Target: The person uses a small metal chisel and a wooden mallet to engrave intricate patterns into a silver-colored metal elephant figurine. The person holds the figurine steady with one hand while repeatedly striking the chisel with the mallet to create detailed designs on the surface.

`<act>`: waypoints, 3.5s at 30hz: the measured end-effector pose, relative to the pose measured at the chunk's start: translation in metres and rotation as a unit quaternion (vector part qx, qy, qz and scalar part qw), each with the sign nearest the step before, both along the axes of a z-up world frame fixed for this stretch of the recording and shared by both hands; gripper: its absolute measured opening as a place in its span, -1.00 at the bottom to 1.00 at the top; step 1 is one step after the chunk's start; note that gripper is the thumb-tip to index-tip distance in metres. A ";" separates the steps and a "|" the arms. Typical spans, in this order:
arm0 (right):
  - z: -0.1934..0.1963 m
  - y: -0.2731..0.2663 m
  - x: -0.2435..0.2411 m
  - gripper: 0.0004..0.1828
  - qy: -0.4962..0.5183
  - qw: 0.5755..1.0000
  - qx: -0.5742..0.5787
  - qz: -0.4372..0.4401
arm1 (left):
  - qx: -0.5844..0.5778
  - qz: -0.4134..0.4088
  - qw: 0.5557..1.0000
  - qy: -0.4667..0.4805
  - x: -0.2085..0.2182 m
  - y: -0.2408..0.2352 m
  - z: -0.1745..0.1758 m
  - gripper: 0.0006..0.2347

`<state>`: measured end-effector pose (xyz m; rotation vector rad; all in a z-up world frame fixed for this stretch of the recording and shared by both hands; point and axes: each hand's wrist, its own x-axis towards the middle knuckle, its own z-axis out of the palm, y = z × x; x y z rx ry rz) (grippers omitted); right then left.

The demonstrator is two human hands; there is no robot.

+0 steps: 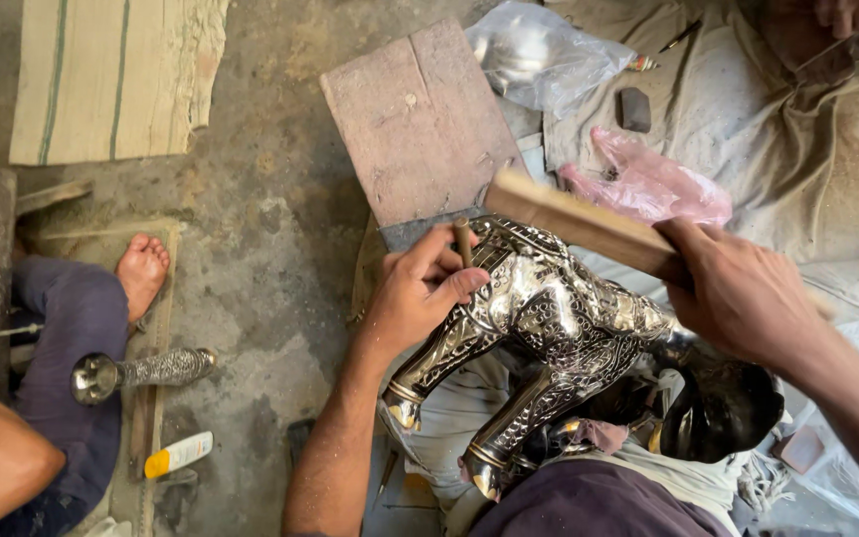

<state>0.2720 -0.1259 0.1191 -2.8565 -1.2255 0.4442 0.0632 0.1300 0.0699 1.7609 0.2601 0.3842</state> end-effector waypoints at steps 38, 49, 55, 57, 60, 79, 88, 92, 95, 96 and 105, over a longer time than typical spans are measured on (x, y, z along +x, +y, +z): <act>-0.010 -0.009 0.008 -0.71 -0.141 0.988 0.036 0.051 | 0.201 -0.066 0.977 -0.014 0.012 -0.001 0.017 -0.68; 0.002 -0.011 0.008 -0.65 0.030 0.947 0.321 0.016 | 0.228 -0.070 0.971 -0.008 0.013 -0.006 0.019 -0.68; -0.018 -0.025 0.003 -0.64 -0.023 0.955 0.293 0.025 | 0.194 -0.102 0.975 0.019 0.013 -0.007 0.025 -0.73; -0.022 -0.028 0.001 -0.71 -0.088 0.972 0.209 0.064 | 0.183 -0.110 0.977 0.032 0.014 -0.008 0.026 -0.71; -0.021 -0.028 -0.003 -0.72 -0.031 0.956 0.289 0.037 | 0.195 -0.105 0.975 0.010 0.014 -0.008 0.027 -0.67; -0.001 -0.015 0.004 -0.80 -0.084 0.977 0.193 0.026 | 0.228 -0.053 0.972 -0.029 0.006 -0.007 0.024 -0.69; -0.014 -0.037 -0.020 -0.65 0.046 0.935 0.339 -0.091 | 0.252 -0.073 0.965 -0.001 0.008 -0.013 0.023 -0.70; -0.006 -0.045 -0.014 -0.67 -0.136 0.985 0.105 0.010 | 0.252 0.018 0.967 -0.034 -0.002 -0.027 0.025 -0.74; 0.000 -0.043 -0.008 -0.54 -0.075 0.991 0.115 0.002 | 0.096 0.209 0.969 -0.092 -0.030 -0.056 0.024 -0.76; 0.001 -0.043 -0.009 -0.49 -0.057 0.990 0.129 0.003 | 0.054 0.239 0.965 -0.095 -0.034 -0.066 0.020 -0.80; 0.010 0.008 -0.009 -0.62 -0.255 0.949 0.048 0.177 | -0.011 0.346 0.933 -0.102 -0.022 -0.099 -0.020 -0.78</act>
